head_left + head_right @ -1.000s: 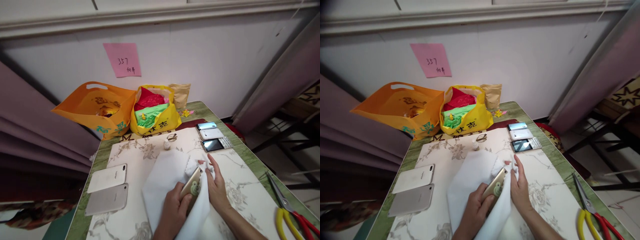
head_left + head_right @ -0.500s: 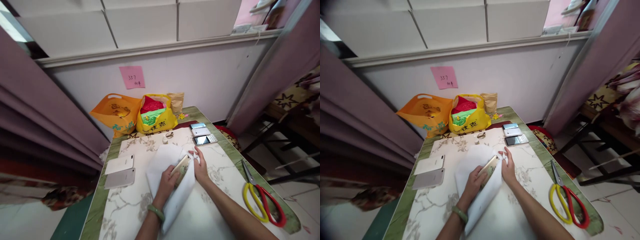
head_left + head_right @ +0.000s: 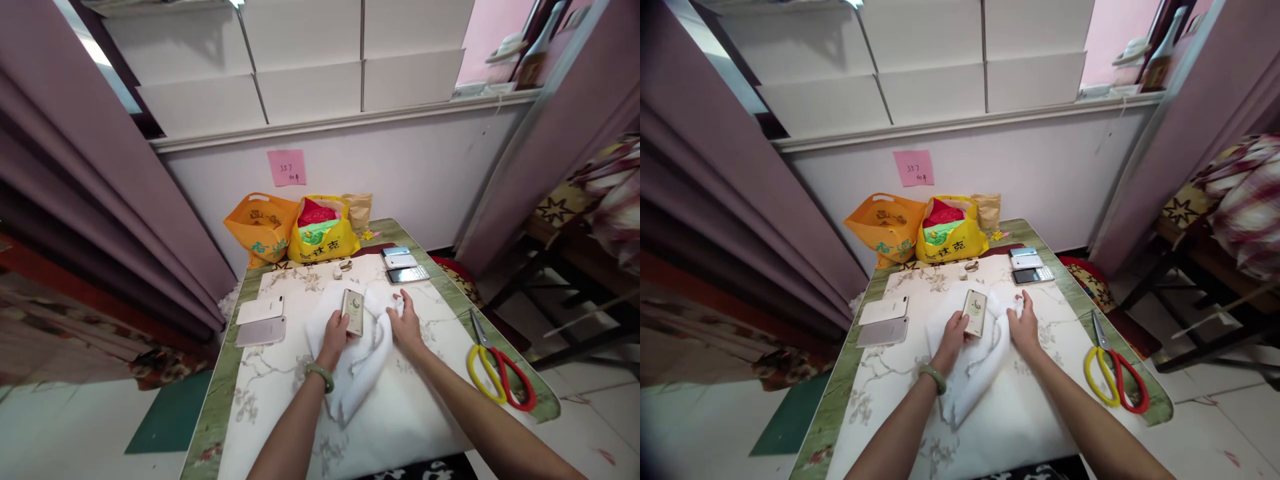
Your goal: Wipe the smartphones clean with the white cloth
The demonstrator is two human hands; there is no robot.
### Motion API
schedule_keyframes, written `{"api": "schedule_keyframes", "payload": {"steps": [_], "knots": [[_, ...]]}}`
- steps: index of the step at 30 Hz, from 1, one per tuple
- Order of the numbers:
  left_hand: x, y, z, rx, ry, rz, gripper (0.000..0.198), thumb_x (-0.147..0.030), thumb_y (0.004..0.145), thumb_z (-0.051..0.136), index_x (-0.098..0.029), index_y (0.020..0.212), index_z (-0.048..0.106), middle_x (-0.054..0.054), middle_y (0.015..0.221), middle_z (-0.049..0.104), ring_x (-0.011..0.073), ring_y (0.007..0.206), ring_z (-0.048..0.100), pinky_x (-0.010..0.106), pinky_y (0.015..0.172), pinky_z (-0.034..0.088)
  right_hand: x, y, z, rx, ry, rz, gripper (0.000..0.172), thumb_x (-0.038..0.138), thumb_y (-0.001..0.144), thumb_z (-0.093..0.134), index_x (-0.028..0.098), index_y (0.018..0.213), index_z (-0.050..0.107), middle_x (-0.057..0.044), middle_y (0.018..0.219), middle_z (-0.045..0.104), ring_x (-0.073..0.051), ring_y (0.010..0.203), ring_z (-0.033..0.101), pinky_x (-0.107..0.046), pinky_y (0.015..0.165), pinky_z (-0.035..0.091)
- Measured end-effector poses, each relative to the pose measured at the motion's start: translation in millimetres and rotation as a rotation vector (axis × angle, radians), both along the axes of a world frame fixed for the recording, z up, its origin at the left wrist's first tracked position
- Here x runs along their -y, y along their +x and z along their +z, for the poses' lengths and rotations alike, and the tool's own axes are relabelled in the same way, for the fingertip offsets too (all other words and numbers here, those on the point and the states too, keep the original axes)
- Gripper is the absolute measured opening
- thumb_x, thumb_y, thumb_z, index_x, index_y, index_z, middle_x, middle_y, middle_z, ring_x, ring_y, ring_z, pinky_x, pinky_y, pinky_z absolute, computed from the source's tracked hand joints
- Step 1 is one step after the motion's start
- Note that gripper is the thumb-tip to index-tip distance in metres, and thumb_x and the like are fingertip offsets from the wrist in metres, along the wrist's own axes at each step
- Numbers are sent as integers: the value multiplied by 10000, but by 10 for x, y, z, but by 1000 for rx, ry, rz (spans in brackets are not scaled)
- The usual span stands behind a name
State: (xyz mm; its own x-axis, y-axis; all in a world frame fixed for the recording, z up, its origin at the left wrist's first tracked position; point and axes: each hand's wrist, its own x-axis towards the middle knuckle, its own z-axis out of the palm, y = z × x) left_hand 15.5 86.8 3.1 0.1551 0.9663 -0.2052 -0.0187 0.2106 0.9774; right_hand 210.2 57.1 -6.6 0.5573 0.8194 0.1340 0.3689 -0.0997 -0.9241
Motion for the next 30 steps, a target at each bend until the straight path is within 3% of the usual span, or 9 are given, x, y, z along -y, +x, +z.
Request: {"api": "schedule_keyframes", "payload": {"steps": [3, 8, 11, 12, 15, 17, 19, 25, 30], "knots": [[-11, -1, 2, -14, -32, -74, 272, -441, 809, 592, -179, 815, 518, -18, 651, 596, 92, 462, 514, 199, 424, 368, 167, 214, 188, 117, 41, 36, 713, 321, 790, 553, 192, 1452, 319, -120, 1326, 566, -280, 1043, 627, -443, 909, 496], [-31, -62, 15, -46, -100, -127, 230, -368, 774, 640, -171, 808, 526, 13, 678, 629, 116, 447, 556, 223, 412, 403, 381, 244, 493, 376, 260, 134, 698, 323, 845, 556, 201, 1477, 285, -122, 1479, 396, -280, 1370, 361, -498, 1126, 308], [-30, -126, 34, -21, -147, -113, 200, -348, 797, 593, -167, 867, 544, 31, 739, 644, 136, 518, 601, 243, 458, 463, 431, 4, 598, 182, 275, 317, 828, 376, 864, 589, 237, 1525, 111, -128, 1524, 323, -279, 1390, 339, -497, 1075, 388], [-27, -147, 43, 0, -165, -113, 194, -338, 806, 570, -164, 891, 553, 43, 780, 654, 147, 567, 623, 258, 493, 493, 432, -81, 609, 78, 279, 388, 770, 372, 912, 524, 249, 1528, 78, -130, 1523, 326, -265, 1368, 382, -483, 1047, 425], [-10, -201, 72, 67, -208, -123, 201, -289, 796, 539, -151, 933, 588, 61, 845, 666, 158, 660, 643, 281, 577, 530, 418, -261, 566, 50, 253, 443, 497, 348, 971, 433, 271, 1452, 335, -108, 1431, 466, -242, 1265, 508, -448, 1006, 473], [5, -227, 90, 95, -224, -123, 218, -255, 774, 548, -147, 950, 618, 47, 818, 668, 137, 651, 621, 254, 584, 515, 415, -315, 502, 230, 220, 442, 343, 329, 954, 487, 270, 1287, 544, -86, 1310, 576, -240, 1204, 550, -438, 1008, 471], [18, -247, 102, 113, -234, -121, 246, -231, 756, 560, -150, 973, 644, 34, 801, 675, 120, 640, 599, 227, 578, 495, 417, -351, 433, 420, 190, 494, 285, 317, 932, 535, 265, 1201, 613, -80, 1223, 630, -241, 1146, 576, -426, 982, 483], [4, -262, 97, 164, -260, -106, 281, -215, 743, 584, -147, 1000, 674, 43, 808, 698, 121, 664, 607, 217, 589, 496, 325, -491, 252, 758, 153, 776, 396, 236, 953, 477, 246, 1345, 526, -72, 1307, 606, -244, 1190, 549, -442, 997, 448], [-7, -255, 49, 234, -271, -124, 288, -250, 757, 616, -128, 1013, 665, 93, 912, 710, 158, 713, 653, 312, 679, 559, 296, -552, 170, 876, 28, 537, 495, 236, 949, 466, 278, 1440, 417, -66, 1389, 543, -312, 1322, 432, -570, 1082, 298]]}}
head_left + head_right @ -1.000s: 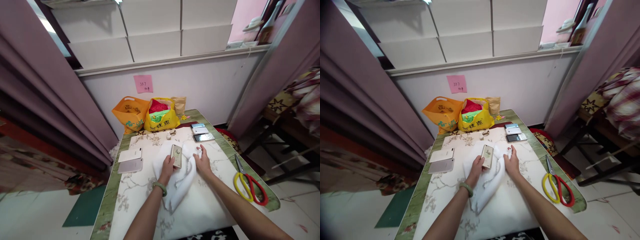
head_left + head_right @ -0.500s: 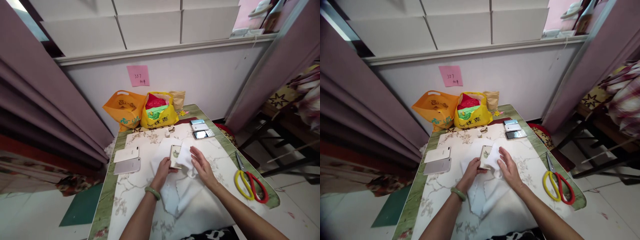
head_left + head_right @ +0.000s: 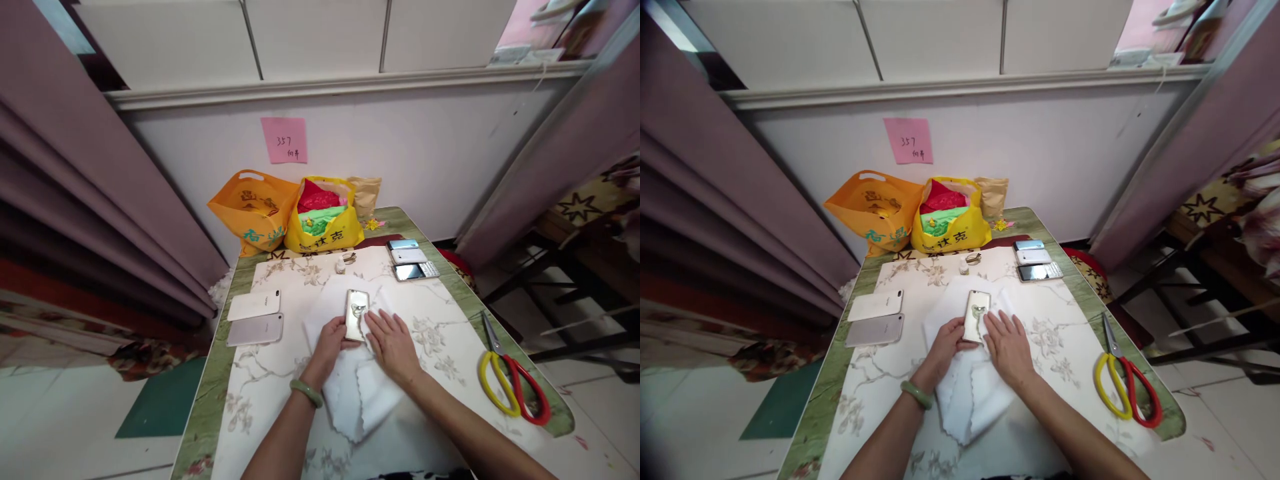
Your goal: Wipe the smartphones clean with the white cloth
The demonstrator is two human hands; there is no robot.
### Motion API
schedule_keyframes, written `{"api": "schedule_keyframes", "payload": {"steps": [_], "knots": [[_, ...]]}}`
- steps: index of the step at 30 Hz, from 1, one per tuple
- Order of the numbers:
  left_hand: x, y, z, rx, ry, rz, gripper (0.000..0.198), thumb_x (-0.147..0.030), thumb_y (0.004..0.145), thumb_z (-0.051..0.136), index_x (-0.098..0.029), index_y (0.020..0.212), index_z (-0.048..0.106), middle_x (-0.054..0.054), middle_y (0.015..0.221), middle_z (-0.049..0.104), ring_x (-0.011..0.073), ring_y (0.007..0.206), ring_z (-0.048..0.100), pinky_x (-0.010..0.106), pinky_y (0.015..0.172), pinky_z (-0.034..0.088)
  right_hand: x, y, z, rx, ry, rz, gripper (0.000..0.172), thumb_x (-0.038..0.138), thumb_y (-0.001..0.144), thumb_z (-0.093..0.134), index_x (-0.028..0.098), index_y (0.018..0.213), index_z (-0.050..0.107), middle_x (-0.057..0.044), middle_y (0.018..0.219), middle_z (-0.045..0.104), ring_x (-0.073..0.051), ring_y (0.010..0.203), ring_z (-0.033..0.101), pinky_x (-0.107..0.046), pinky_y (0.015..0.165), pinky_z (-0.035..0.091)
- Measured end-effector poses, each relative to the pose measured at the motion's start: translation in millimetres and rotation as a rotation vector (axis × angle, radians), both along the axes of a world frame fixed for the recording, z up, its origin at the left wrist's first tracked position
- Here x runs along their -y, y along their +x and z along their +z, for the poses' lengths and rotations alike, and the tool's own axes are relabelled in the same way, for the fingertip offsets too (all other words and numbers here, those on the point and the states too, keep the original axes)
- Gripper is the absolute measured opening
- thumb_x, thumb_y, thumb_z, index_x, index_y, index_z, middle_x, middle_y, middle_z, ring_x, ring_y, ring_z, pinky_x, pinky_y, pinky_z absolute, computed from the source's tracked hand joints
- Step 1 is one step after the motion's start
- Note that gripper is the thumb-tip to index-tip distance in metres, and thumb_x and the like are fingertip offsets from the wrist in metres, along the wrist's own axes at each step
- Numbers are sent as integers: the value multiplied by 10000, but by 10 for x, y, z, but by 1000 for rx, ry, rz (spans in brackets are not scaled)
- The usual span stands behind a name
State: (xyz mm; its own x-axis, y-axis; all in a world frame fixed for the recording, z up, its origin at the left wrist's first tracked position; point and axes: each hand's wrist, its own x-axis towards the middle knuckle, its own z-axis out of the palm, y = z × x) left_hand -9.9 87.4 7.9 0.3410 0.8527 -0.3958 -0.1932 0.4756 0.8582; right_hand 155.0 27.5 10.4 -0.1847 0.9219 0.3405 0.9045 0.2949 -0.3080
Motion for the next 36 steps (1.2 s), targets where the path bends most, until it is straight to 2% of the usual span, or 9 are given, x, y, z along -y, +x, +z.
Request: {"api": "schedule_keyframes", "payload": {"steps": [4, 8, 11, 15, 19, 24, 26, 28, 36], "knots": [[0, -7, -46, 43, 7, 13, 307, -268, 754, 649, -132, 1028, 667, 90, 930, 712, 161, 757, 661, 309, 721, 558, 71, -74, 18, 36, -13, 122, 559, 258, 947, 474, 295, 1485, 326, -41, 1442, 485, -276, 1367, 384, -535, 1133, 237], [-6, -19, -70, 52, 10, 4, 328, -272, 751, 656, -123, 1043, 666, 97, 945, 713, 165, 758, 656, 309, 707, 556, 85, -130, 37, 44, -5, 25, 585, 271, 955, 460, 273, 1509, 271, -61, 1467, 446, -302, 1387, 346, -573, 1133, 198], [-6, -31, -70, 29, 34, 6, 327, -296, 756, 662, -127, 1035, 664, 79, 898, 710, 150, 746, 645, 281, 696, 542, 56, -123, 38, 65, -33, 161, 599, 284, 954, 466, 275, 1513, 252, -42, 1493, 410, -272, 1396, 335, -543, 1149, 194], [27, -22, -38, -5, 69, 10, 362, -364, 772, 668, -124, 1041, 648, 80, 910, 694, 163, 787, 641, 289, 698, 545, 31, -35, -1, 51, -67, 161, 544, 270, 964, 443, 294, 1490, 308, -29, 1474, 443, -275, 1383, 356, -553, 1119, 244], [95, 28, -12, -82, 175, 32, 605, -343, 723, 733, -167, 1257, 511, 61, 892, 705, 174, 770, 653, 292, 688, 546, 93, 98, -106, -60, -22, 151, 472, 211, 944, 456, 291, 1410, 457, -45, 1382, 551, -251, 1275, 488, -484, 1049, 375], [95, 7, -46, -2, 158, 51, 634, -367, 754, 695, -160, 1314, 484, 41, 846, 685, 148, 664, 622, 276, 616, 527, -68, 386, -135, -275, 16, -167, 312, 310, 929, 473, 281, 1170, 669, -82, 1193, 620, -234, 973, 624, -390, 826, 517], [72, -31, -63, -8, 132, 36, 624, -388, 761, 687, -144, 1310, 515, 9, 745, 648, 107, 542, 544, 230, 507, 453, -248, 498, -92, -350, -7, -327, 314, 364, 921, 473, 279, 1135, 687, -66, 1011, 633, -213, 835, 629, -351, 723, 519], [57, -57, -68, -34, 127, 21, 615, -417, 770, 675, -142, 1304, 541, -25, 643, 593, 75, 458, 445, 207, 440, 359, -436, 553, -48, -397, -14, -382, 315, 386, 913, 481, 268, 1112, 696, -51, 919, 623, -207, 802, 624, -334, 708, 506], [77, -26, 6, -115, 136, -65, 585, -394, 776, 660, -142, 1296, 566, -39, 565, 549, 65, 392, 407, 196, 398, 277, -728, 308, -22, -454, 6, -63, 271, 379, 927, 518, 224, 1076, 682, -67, 990, 680, -207, 920, 644, -343, 842, 521]]}}
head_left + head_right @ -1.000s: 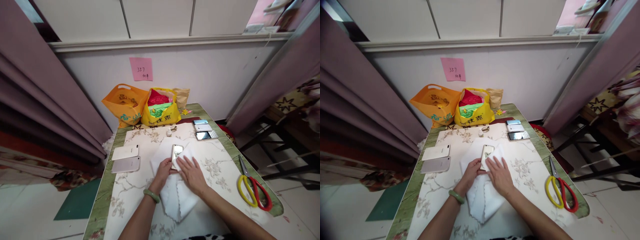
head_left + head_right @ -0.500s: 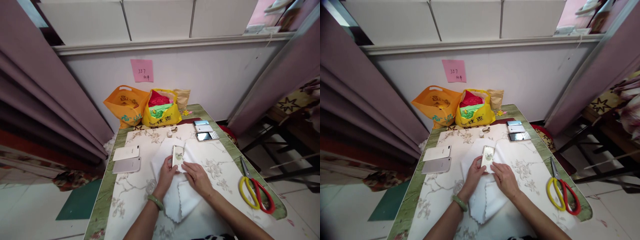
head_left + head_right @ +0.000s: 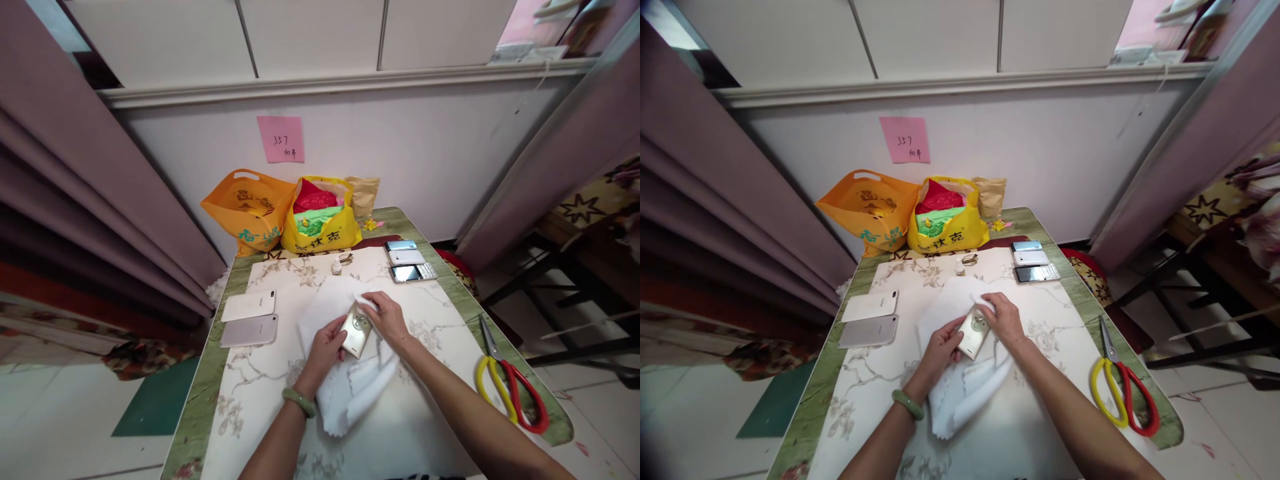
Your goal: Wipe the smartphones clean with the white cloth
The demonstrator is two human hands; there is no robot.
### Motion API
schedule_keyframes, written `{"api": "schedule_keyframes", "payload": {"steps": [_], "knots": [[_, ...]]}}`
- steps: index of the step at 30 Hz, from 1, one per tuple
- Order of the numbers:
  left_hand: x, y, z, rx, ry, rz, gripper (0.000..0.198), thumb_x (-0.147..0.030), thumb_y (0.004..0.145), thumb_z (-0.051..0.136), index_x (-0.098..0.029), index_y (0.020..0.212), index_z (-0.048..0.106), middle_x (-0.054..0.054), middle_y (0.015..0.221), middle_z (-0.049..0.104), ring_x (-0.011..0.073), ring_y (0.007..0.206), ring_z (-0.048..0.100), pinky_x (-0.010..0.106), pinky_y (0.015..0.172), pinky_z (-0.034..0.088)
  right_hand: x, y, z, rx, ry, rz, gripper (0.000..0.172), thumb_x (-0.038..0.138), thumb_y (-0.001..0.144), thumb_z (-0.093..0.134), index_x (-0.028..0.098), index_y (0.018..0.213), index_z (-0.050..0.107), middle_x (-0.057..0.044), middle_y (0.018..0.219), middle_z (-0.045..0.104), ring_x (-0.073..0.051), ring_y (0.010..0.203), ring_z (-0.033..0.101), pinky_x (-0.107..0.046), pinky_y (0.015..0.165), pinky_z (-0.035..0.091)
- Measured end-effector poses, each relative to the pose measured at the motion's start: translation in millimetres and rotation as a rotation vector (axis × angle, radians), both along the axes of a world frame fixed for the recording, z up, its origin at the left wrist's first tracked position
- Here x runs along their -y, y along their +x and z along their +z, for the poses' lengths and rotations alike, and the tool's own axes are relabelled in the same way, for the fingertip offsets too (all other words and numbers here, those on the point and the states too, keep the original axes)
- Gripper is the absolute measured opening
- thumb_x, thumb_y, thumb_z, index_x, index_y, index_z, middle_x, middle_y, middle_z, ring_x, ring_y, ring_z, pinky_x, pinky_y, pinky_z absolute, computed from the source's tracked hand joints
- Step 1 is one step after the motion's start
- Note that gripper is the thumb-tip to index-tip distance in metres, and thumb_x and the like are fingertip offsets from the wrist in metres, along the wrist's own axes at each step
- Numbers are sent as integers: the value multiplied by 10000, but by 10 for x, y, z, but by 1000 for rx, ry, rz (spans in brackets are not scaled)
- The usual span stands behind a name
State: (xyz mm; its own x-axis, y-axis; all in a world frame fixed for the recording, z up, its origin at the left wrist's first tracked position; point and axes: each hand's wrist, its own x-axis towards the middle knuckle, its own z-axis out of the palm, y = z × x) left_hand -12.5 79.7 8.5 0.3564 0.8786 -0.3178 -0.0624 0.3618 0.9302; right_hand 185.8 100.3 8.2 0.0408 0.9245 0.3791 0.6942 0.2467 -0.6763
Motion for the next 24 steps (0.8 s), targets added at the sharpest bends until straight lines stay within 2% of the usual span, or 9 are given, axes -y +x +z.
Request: {"api": "schedule_keyframes", "payload": {"steps": [3, 5, 8, 11, 15, 20, 24], "knots": [[26, 2, 14, -44, 52, -22, 579, -385, 787, 646, -152, 1309, 557, -5, 642, 617, 72, 402, 432, 205, 408, 314, -15, 53, -15, 71, 5, 261, 291, 319, 970, 436, 261, 1092, 694, -61, 1104, 670, -193, 1052, 614, -352, 927, 506], [41, -1, 13, -72, 92, -24, 561, -380, 795, 637, -176, 1311, 559, 20, 731, 662, 76, 425, 451, 212, 428, 347, -26, 145, -31, 113, -9, 313, 300, 288, 970, 430, 273, 1109, 694, -59, 1140, 653, -188, 1074, 606, -357, 935, 508], [49, -4, -1, -89, 121, -38, 517, -370, 806, 623, -199, 1291, 573, 35, 815, 682, 71, 437, 449, 213, 432, 358, -26, 260, -59, 148, -9, 259, 286, 255, 949, 464, 274, 1111, 700, -65, 1092, 643, -184, 1007, 623, -342, 884, 528], [48, 3, -27, -100, 113, -37, 529, -353, 809, 615, -183, 1304, 542, 18, 762, 657, 72, 429, 445, 210, 422, 354, -12, 286, -70, 234, 6, 305, 295, 217, 941, 473, 295, 1110, 702, -58, 1060, 639, -182, 972, 618, -330, 855, 524], [51, 21, -42, -146, 111, 7, 568, -336, 811, 605, -152, 1333, 480, -19, 674, 605, 80, 418, 463, 208, 413, 352, -20, 257, -58, 325, -11, 163, 302, 208, 934, 482, 293, 1133, 693, -65, 1033, 633, -201, 935, 602, -345, 826, 511], [49, 36, -11, -112, 93, -32, 449, -345, 814, 588, -141, 1211, 549, 2, 695, 630, 65, 385, 440, 195, 368, 303, -27, 235, -51, 335, 23, 271, 346, 184, 933, 471, 318, 1192, 658, -55, 1078, 625, -188, 965, 587, -317, 828, 496], [44, 39, 1, -91, 75, 3, 493, -371, 819, 586, -130, 1243, 514, -25, 633, 589, 66, 374, 437, 190, 349, 275, 40, 224, -78, 407, 2, 158, 324, 184, 924, 497, 325, 1152, 678, -50, 1028, 642, -198, 886, 588, -323, 775, 467]]}}
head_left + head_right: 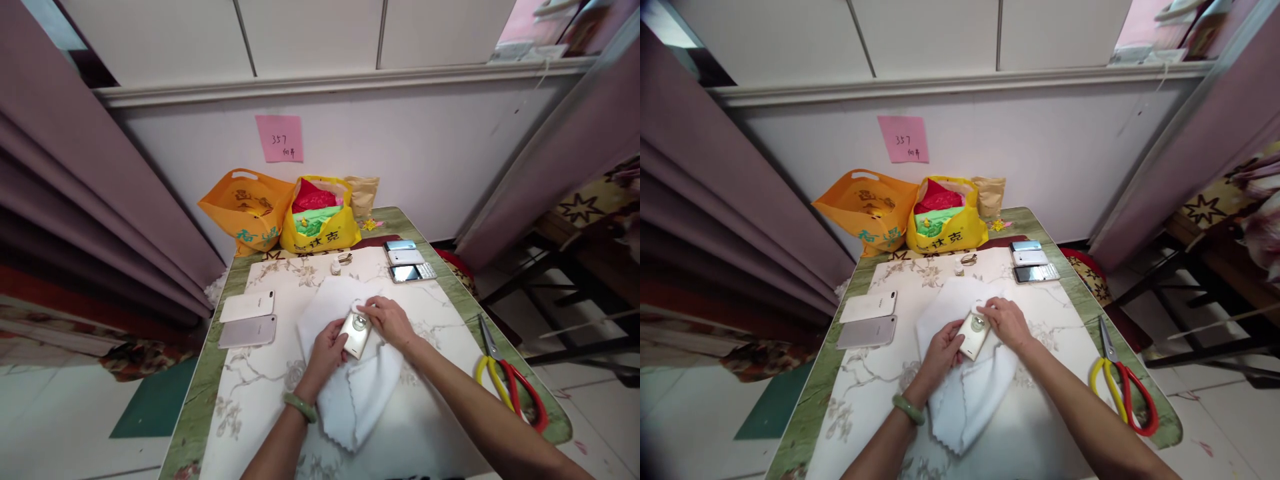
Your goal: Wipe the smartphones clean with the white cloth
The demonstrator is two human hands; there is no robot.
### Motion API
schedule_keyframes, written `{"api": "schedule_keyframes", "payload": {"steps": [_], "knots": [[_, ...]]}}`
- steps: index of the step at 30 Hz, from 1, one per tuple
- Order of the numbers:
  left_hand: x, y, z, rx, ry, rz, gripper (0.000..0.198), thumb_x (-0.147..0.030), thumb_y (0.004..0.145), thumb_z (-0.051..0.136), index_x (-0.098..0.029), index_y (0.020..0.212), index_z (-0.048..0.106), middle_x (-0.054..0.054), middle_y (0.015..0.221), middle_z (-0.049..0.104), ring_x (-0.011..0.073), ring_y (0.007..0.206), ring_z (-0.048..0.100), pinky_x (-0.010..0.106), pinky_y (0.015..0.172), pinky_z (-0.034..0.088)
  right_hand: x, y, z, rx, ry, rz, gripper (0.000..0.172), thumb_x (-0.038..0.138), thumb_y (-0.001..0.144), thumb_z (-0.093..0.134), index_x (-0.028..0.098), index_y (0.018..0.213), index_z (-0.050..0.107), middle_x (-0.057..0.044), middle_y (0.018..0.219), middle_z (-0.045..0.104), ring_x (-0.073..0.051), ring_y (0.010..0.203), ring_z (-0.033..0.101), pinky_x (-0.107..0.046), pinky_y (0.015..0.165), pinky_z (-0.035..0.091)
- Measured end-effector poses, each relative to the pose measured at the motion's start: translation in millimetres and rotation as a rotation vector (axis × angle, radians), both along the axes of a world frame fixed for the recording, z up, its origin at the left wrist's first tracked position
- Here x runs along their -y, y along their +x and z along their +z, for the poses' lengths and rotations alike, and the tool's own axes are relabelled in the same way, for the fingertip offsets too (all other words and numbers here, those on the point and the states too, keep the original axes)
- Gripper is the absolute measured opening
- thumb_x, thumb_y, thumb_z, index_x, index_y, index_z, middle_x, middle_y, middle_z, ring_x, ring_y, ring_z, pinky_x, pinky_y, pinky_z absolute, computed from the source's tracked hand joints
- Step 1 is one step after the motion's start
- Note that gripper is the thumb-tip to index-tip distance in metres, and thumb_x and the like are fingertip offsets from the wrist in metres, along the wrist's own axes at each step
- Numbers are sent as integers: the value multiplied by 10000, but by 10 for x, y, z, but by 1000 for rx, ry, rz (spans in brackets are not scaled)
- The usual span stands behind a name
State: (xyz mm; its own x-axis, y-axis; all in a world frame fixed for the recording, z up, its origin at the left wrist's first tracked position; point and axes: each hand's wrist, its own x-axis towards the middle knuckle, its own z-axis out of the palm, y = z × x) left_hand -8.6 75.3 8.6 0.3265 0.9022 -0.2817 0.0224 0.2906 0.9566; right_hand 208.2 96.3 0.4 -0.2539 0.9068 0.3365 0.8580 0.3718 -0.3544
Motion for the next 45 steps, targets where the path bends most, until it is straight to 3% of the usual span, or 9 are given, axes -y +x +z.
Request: {"api": "schedule_keyframes", "payload": {"steps": [5, 12, 17, 22, 27, 32, 36, 40, 45], "knots": [[-8, 5, -41, 25, 2, 46, 566, -363, 820, 591, -131, 1319, 460, -56, 596, 540, 64, 371, 429, 186, 358, 290, 356, -177, -36, 92, 19, -249, 311, 188, 945, 463, 280, 1152, 677, -77, 928, 638, -214, 811, 564, -322, 702, 402], [-25, 1, -95, -3, 34, -15, 522, -381, 822, 592, -144, 1284, 534, -35, 599, 576, 68, 409, 445, 187, 400, 346, 779, -301, 74, 48, 36, 69, 325, 169, 963, 460, 236, 1242, 614, -68, 961, 647, -187, 859, 544, -320, 782, 363], [-10, 21, -91, -22, 44, 10, 536, -392, 829, 583, -148, 1303, 529, -38, 600, 570, 72, 424, 446, 192, 412, 353, 645, -203, 162, -27, 80, -113, 257, 153, 924, 531, 286, 1039, 719, -45, 917, 657, -181, 838, 539, -348, 803, 319], [20, 19, -27, -103, 121, -4, 523, -441, 835, 579, -187, 1291, 538, -9, 726, 651, 95, 488, 506, 229, 479, 428, 708, -276, 166, -17, 40, 194, 312, 180, 945, 495, 313, 1173, 662, -27, 933, 669, -169, 855, 539, -374, 916, 306], [115, 90, 45, -383, 370, -29, 786, -330, 608, 797, -229, 1325, 491, 68, 1158, 646, 236, 945, 620, 336, 792, 512, 633, 42, 69, -55, 23, -224, 288, 158, 909, 514, 293, 1073, 707, -32, 920, 679, -193, 902, 565, -408, 961, 270], [217, 177, 188, -873, 580, -98, 764, -144, 669, 648, -183, 1385, 385, 136, 1154, 581, 292, 1017, 584, 383, 844, 472, 596, 239, -42, -90, -56, -383, 283, 197, 924, 482, 297, 1069, 704, -19, 889, 685, -188, 856, 586, -361, 864, 314], [-3, 54, 445, -1051, 913, -328, 782, -25, 649, 536, -175, 1392, 348, 147, 1207, 551, 298, 1115, 519, 460, 988, 382, 619, 208, -98, -67, -26, -380, 293, 180, 926, 474, 299, 1071, 699, -20, 906, 681, -187, 863, 581, -357, 876, 307], [-489, -115, 718, -1014, 1213, -663, 722, 27, 681, 497, -235, 1348, 413, 101, 1289, 558, 300, 1320, 383, 589, 1138, 108, 628, 200, -151, -68, 5, -358, 295, 169, 926, 467, 290, 1073, 693, -29, 915, 674, -197, 881, 572, -349, 859, 317], [-824, -11, 737, -938, 1376, -724, 567, -31, 855, 404, -325, 1338, 457, 49, 1470, 440, 255, 1381, 348, 529, 1159, 149, 635, 210, -193, -96, 30, -351, 292, 185, 935, 462, 294, 1090, 684, -27, 925, 671, -194, 886, 568, -346, 856, 318]]}}
